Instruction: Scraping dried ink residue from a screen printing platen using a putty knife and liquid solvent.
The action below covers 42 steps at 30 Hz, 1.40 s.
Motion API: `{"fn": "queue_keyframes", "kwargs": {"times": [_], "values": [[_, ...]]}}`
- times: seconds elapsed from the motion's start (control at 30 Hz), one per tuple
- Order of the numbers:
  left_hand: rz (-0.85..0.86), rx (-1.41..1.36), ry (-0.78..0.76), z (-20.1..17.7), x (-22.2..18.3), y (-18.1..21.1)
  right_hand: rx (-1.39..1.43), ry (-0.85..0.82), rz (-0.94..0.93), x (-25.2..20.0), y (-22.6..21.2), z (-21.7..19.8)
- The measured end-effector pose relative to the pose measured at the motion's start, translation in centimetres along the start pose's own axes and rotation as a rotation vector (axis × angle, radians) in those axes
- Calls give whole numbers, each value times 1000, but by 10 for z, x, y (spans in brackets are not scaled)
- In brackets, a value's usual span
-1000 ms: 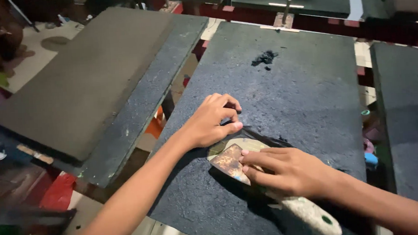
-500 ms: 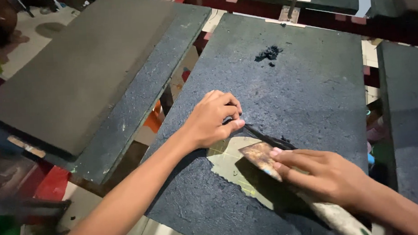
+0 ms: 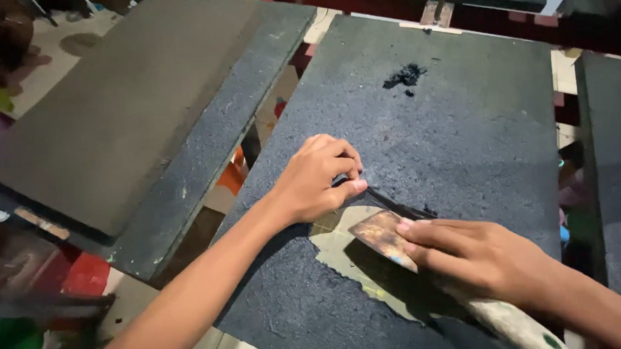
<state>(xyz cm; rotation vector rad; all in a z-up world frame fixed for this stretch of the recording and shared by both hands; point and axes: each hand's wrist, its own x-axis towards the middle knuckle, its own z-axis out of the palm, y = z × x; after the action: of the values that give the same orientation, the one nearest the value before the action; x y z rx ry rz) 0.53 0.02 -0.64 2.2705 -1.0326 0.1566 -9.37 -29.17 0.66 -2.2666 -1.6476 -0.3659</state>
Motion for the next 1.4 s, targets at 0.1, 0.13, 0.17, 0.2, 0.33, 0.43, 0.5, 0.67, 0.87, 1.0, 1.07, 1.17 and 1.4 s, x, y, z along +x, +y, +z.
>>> {"fn": "queue_keyframes", "kwargs": {"times": [0.1, 0.13, 0.17, 0.2, 0.33, 0.43, 0.5, 0.67, 0.87, 1.0, 1.07, 1.17, 1.4], "values": [[29, 16, -2, 2, 0, -3, -38, -30, -44, -3, -7, 4], [23, 16, -1, 2, 1, -2, -33, -31, -47, 4, -8, 7], [-3, 8, -21, 0, 2, -1, 33, -33, -75, 13, -8, 10], [-29, -1, -40, -3, 3, -1, 100, -36, -103, 22, -8, 13], [-11, 11, -4, -2, 1, -2, 86, 32, -174, 60, -4, 32], [2, 12, 14, -3, 0, -4, 112, -5, -242, 76, -2, 34], [-11, -6, -16, -4, 0, -3, 107, 28, -200, 76, -1, 31], [-13, -3, -22, -4, 1, -4, 99, 4, -132, 58, 9, 13], [-16, 11, -32, -2, 1, -4, 70, -41, -14, 33, 9, 3], [-12, 11, -19, -2, 3, -4, 138, 31, -102, 59, -7, 13], [-15, 8, -26, -4, 2, -2, 118, 44, -134, 64, -3, 28], [-28, -2, -40, -6, 2, 0, 87, 73, -171, 65, 2, 36], [36, -12, 3, 0, -1, -3, 31, 25, 46, 26, 1, 5]]}}
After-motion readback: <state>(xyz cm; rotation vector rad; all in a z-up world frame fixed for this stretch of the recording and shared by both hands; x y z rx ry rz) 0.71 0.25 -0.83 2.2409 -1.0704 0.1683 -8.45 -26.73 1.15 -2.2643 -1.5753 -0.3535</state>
